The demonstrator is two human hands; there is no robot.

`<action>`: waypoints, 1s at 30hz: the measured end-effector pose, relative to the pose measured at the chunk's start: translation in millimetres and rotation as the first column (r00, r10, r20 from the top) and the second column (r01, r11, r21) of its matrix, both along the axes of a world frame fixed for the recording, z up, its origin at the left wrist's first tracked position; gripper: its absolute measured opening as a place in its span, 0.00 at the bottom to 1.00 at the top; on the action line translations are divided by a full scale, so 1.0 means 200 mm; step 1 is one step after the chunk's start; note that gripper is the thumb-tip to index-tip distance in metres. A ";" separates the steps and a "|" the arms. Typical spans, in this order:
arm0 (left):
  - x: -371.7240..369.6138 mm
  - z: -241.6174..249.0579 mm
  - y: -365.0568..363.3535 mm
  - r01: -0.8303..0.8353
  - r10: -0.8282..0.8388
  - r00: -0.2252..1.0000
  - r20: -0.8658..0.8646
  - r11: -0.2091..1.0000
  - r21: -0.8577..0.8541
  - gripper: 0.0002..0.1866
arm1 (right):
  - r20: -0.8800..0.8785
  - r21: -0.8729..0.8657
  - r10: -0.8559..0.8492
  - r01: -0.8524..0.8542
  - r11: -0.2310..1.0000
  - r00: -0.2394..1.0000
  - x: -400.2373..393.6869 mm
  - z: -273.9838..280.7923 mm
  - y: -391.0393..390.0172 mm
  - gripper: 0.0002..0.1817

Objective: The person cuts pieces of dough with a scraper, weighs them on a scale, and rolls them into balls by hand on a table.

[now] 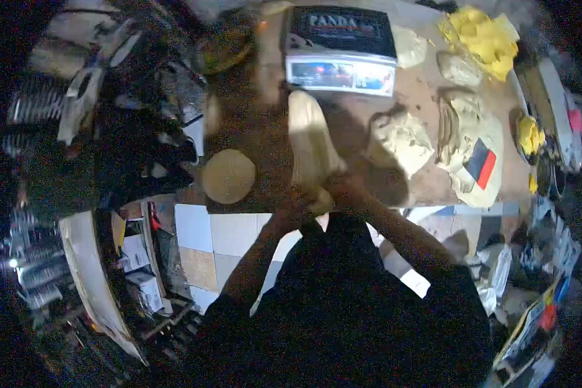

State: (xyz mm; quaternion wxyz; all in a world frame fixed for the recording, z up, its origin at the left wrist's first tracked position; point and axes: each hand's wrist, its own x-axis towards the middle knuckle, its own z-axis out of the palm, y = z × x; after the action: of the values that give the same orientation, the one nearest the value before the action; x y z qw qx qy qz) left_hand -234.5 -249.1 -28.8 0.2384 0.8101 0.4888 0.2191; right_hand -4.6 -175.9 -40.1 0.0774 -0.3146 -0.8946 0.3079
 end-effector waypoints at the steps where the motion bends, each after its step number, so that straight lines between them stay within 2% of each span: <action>1: 0.03 -0.02 -0.04 0.059 -0.053 0.997 0.055 0.991 -0.117 0.28 | 0.004 -0.129 0.064 -0.063 0.990 0.998 0.06 -0.09 -0.01 0.34; 2: 0.02 -0.03 -0.07 0.118 -0.097 0.990 0.104 0.966 -0.229 0.27 | 0.006 -0.260 0.120 -0.115 0.959 0.993 0.09 -0.10 0.00 0.34; 3: 0.00 -0.04 -0.05 0.170 -0.126 0.981 0.149 0.926 -0.337 0.26 | -0.017 -0.231 0.218 -0.216 0.949 0.976 0.14 -0.10 0.07 0.32; 4: -0.01 0.06 0.05 -0.028 0.060 0.983 0.174 0.983 -0.179 0.26 | -0.041 -0.194 0.227 -0.231 0.953 0.973 0.14 -0.01 0.22 0.31; 5: -0.06 0.07 0.21 -0.183 0.245 0.943 0.226 0.947 -0.262 0.27 | -0.065 -0.156 0.237 -0.244 0.957 0.969 0.14 0.10 0.38 0.31; 6: -0.10 0.07 0.38 -0.323 0.426 0.860 0.281 0.881 -0.345 0.28 | -0.071 -0.213 0.097 -0.110 0.971 0.993 0.07 0.11 0.58 0.31; 7: -0.18 -0.04 0.58 -0.383 0.527 0.816 0.236 0.801 -0.461 0.28 | -0.082 -0.271 -0.048 0.025 0.962 0.995 0.01 0.13 0.77 0.31; 8: -0.25 -0.16 0.79 -0.437 0.620 0.763 0.180 0.701 -0.564 0.28 | -0.029 -0.410 -0.232 0.200 0.890 0.972 -0.06 0.11 0.85 0.31; 9: -0.28 -0.22 0.94 -0.512 0.618 0.782 0.075 0.707 -0.489 0.27 | -0.092 -0.452 -0.470 0.384 0.805 0.878 -0.11 0.04 0.85 0.31; 10: -0.25 -0.11 1.02 -0.467 0.540 0.838 0.081 0.786 -0.404 0.29 | -0.144 -0.499 -0.678 0.539 0.679 0.721 -0.16 -0.08 0.83 0.31; 11: -0.20 0.13 1.15 -0.411 0.455 0.887 0.081 0.857 -0.312 0.30 | -0.183 -0.550 -0.839 0.654 0.519 0.512 -0.20 -0.19 0.82 0.31; 12: -0.17 0.19 1.21 -0.354 0.384 0.921 0.068 0.897 -0.266 0.31 | -0.259 -0.563 -0.864 0.659 0.499 0.433 -0.17 -0.28 0.74 0.30; 14: -0.08 0.21 1.28 -0.246 0.259 0.965 0.036 0.945 -0.217 0.32 | -0.390 -0.477 -0.826 0.677 0.560 0.408 -0.16 -0.27 0.46 0.33; 15: -0.01 0.18 1.28 -0.202 0.212 0.977 0.021 0.956 -0.212 0.33 | -0.446 -0.362 -0.758 0.679 0.639 0.475 -0.19 -0.22 0.38 0.36; 17: 0.11 0.13 1.26 -0.148 0.146 0.989 -0.024 0.965 -0.218 0.34 | -0.620 -0.385 -0.663 0.573 0.723 0.420 -0.27 -0.15 0.40 0.47; 19: 0.13 0.10 1.27 -0.153 0.133 0.987 -0.085 0.935 -0.320 0.35 | -0.608 -0.434 -0.663 0.516 0.738 0.437 -0.28 -0.10 0.47 0.53; 20: 0.12 0.11 1.27 -0.164 0.132 0.986 -0.105 0.901 -0.401 0.35 | -0.509 -0.481 -0.703 0.513 0.711 0.497 -0.27 -0.11 0.62 0.52; 22: 0.05 0.17 1.26 -0.173 0.138 0.985 -0.105 0.816 -0.551 0.36 | -0.187 -0.679 -0.778 0.493 0.543 0.600 -0.27 -0.24 0.71 0.50; 23: 0.02 0.18 1.18 -0.167 0.141 0.986 -0.090 0.801 -0.575 0.37 | 0.044 -0.792 -0.762 0.488 0.368 0.646 -0.24 -0.45 0.67 0.48; 25: -0.02 0.15 0.90 -0.136 0.143 0.989 -0.033 0.808 -0.574 0.37 | 0.051 -0.858 -0.639 0.361 0.365 0.767 -0.15 -0.55 0.57 0.45; 27: -0.02 0.09 0.52 -0.092 0.140 0.989 0.045 0.827 -0.555 0.38 | -0.346 -0.735 -0.440 0.052 0.676 0.829 -0.05 -0.45 0.15 0.43; 29: 0.01 0.04 0.20 -0.032 0.164 0.975 0.152 0.774 -0.632 0.39 | -0.442 -0.792 -0.386 -0.151 0.591 0.810 -0.03 -0.33 0.02 0.42; 30: 0.01 0.05 0.13 -0.006 0.182 0.964 0.194 0.744 -0.668 0.40 | -0.347 -0.917 -0.459 -0.193 0.349 0.818 -0.06 -0.24 -0.01 0.43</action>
State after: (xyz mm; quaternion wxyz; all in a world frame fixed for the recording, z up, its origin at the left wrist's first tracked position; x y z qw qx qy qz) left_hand -233.4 -223.4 -19.2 0.5570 0.6134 0.5414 0.1425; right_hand -16.9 -177.7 -87.1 0.1671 -0.2740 -0.4646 0.8253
